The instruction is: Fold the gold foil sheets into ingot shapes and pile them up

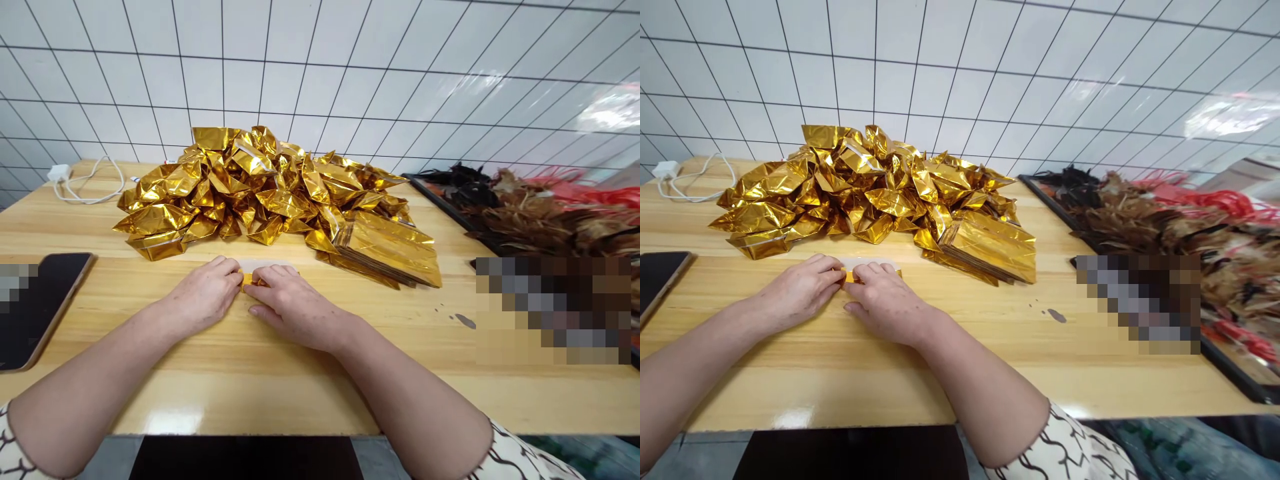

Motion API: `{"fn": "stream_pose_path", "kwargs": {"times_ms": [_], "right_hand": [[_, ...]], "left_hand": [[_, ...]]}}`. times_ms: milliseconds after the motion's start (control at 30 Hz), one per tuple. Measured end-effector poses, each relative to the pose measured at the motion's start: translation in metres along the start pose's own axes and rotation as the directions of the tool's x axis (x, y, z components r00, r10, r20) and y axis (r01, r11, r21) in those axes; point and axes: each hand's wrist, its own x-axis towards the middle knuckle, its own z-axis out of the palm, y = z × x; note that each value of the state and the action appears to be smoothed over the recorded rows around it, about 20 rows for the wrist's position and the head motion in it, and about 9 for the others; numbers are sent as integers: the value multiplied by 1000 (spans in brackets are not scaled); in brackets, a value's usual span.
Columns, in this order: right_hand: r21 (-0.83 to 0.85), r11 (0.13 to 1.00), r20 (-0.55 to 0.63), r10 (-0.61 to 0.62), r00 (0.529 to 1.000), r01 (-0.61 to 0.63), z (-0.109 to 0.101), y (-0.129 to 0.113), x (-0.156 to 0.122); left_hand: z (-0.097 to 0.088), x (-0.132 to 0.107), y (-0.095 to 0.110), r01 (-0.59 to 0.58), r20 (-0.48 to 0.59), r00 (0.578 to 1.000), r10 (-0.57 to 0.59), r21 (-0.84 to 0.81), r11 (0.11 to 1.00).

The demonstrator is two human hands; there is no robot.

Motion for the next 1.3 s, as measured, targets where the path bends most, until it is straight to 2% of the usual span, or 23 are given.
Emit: {"fn": "stream_pose_path", "kwargs": {"times_ms": [133, 400, 767, 1300], "right_hand": [[-1, 1000, 0, -2, 1000, 2, 0, 5, 0], [46, 999, -36, -5, 999, 7, 4, 11, 1], [12, 1000, -43, 14, 999, -13, 5, 7, 3], [40, 999, -54, 17, 998, -15, 7, 5, 3]], "left_hand": [[-1, 2, 1, 8, 9, 1000, -8, 7, 1000], [2, 4, 3, 48, -38, 998, -48, -8, 999], [5, 3, 3, 78, -90, 992, -84, -67, 995], [5, 0, 2, 61, -85, 994, -72, -122, 991]]}}
